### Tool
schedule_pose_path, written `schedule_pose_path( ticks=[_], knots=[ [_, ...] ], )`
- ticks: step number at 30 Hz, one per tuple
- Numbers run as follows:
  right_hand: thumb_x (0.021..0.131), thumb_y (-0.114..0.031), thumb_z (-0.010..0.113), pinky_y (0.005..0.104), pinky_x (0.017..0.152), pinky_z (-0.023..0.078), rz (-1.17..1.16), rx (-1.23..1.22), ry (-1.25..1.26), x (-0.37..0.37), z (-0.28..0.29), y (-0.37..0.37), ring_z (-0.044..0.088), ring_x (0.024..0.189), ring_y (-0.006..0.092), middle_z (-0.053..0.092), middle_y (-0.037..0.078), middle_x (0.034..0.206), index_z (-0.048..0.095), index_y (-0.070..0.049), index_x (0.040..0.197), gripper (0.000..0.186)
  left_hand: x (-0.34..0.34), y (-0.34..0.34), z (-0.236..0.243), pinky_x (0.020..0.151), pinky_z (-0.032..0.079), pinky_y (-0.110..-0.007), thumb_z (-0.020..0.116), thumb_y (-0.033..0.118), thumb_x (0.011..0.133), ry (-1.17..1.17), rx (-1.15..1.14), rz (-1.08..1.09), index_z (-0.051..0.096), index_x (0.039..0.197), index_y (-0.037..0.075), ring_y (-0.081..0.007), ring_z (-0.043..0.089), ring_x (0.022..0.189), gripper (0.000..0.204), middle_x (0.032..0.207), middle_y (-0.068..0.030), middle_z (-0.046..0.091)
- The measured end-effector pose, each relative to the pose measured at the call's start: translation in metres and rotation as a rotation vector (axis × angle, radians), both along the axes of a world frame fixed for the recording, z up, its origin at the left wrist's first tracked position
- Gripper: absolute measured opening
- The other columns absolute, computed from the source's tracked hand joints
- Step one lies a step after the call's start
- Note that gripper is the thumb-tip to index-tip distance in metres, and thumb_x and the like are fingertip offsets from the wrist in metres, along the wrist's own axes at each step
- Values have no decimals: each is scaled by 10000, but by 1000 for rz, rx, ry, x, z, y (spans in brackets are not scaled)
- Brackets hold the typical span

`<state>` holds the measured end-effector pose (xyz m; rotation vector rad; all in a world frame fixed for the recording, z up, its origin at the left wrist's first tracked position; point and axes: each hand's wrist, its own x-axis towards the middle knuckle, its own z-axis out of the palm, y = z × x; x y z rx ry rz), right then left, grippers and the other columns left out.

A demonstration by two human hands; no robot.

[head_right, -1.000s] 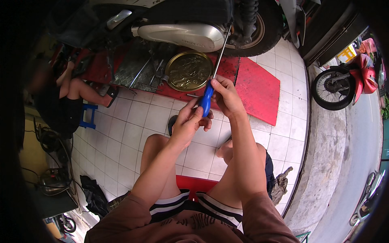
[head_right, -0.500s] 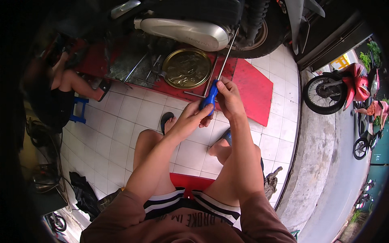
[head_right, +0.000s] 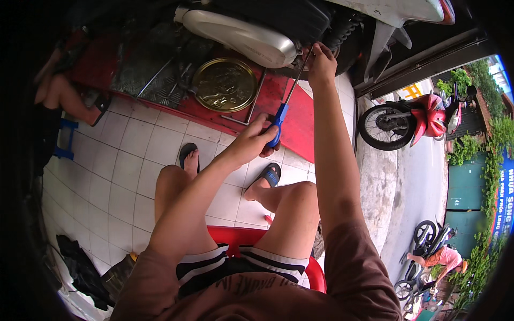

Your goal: The person uses a screwdriver to work on the underside of a white motorcycle, repeatedly inserting and turning the tool in the same area. A metal pan is placed beneath the motorcycle to catch fluids. The person remains seated on a red stool while performing the task.

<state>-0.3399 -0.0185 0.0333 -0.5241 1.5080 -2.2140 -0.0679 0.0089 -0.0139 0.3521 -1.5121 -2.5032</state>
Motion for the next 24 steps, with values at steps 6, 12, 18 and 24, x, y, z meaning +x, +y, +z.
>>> schedule_pose_path(
  ticks=[6, 12, 18, 24],
  knots=[
    [796, 84, 621, 237, 526, 475, -185, 147, 95, -7, 5, -16, 626, 621, 183, 651, 145, 770, 619, 78, 867, 72, 10, -3, 5, 491, 354, -251, 472, 234, 986, -41, 24, 16, 411, 1046, 82, -100, 485, 526, 174, 694, -41, 541],
    [723, 56, 715, 248, 616, 542, -287, 299, 206, -5, 12, -17, 652, 664, 180, 663, 122, 753, 651, 71, 811, 110, 9, -3, 7, 508, 373, -252, 563, 200, 933, -158, -37, 51, 401, 1036, 58, -103, 477, 541, 238, 689, -30, 516],
    [718, 15, 730, 255, 673, 564, -330, 446, 333, 3, 16, -15, 675, 706, 184, 682, 119, 783, 689, 69, 844, 143, 9, -1, -7, 546, 402, -255, 598, 181, 913, -175, -146, 86, 399, 1042, 42, -98, 471, 604, 274, 757, -29, 510],
    [750, -107, 658, 270, 682, 550, -427, 525, 559, -19, 8, -7, 689, 711, 176, 709, 128, 831, 729, 8, 952, 243, 12, 6, 8, 614, 427, -281, 514, 211, 978, -58, 111, -56, 444, 1073, 46, -112, 493, 678, 203, 824, -29, 522]
  ],
)
